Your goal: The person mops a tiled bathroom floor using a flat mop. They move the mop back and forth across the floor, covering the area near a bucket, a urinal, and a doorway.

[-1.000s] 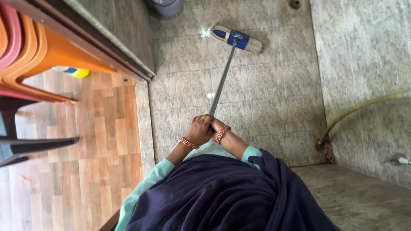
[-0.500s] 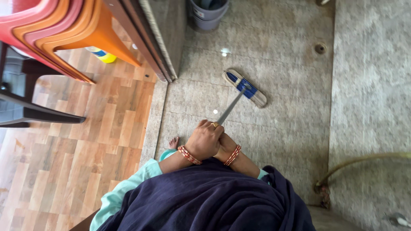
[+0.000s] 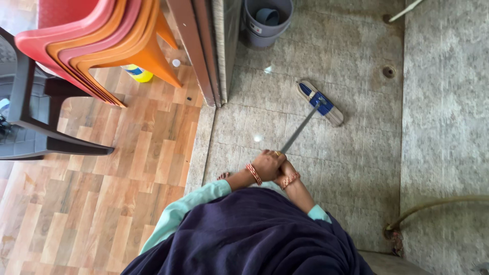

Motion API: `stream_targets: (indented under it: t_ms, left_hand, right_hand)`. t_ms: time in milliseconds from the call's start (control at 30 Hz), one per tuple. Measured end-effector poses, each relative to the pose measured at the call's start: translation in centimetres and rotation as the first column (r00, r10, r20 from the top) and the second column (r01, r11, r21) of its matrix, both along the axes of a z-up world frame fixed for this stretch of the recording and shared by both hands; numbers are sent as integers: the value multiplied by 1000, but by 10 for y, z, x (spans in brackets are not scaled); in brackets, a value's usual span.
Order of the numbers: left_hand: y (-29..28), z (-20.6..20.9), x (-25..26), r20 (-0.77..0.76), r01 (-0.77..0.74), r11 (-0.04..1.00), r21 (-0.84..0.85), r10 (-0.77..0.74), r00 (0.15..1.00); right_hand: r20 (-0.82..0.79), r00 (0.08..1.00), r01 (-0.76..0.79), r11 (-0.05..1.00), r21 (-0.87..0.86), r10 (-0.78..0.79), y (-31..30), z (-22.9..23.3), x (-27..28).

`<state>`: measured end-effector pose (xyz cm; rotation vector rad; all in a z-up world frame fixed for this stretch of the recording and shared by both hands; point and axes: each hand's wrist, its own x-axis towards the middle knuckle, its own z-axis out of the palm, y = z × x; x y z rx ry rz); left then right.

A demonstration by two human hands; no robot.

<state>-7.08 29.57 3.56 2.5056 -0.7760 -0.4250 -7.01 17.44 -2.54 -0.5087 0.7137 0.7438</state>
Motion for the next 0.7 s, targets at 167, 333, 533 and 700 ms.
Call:
stream_targets:
  t_ms: [167,333,533,700]
  left_hand:
    - [48,45,-11,147,-9,973,-229,44,988]
    - [88,112,-15,156,31,952,-304,17,988]
    - [105,130,-14,132,33,933,-358,16,991]
    - [98,77,-10,186,46,937,-345,20,982]
  right_hand:
    - [-18,999,49,999,12,-49,30,29,-18]
    - [-23,998,68,994,81,-67,54,70,-33]
    - [-22,995,103,971,217,-101,68,60,-53]
    - [3,998,58,995,79,-58,63,-5,-53]
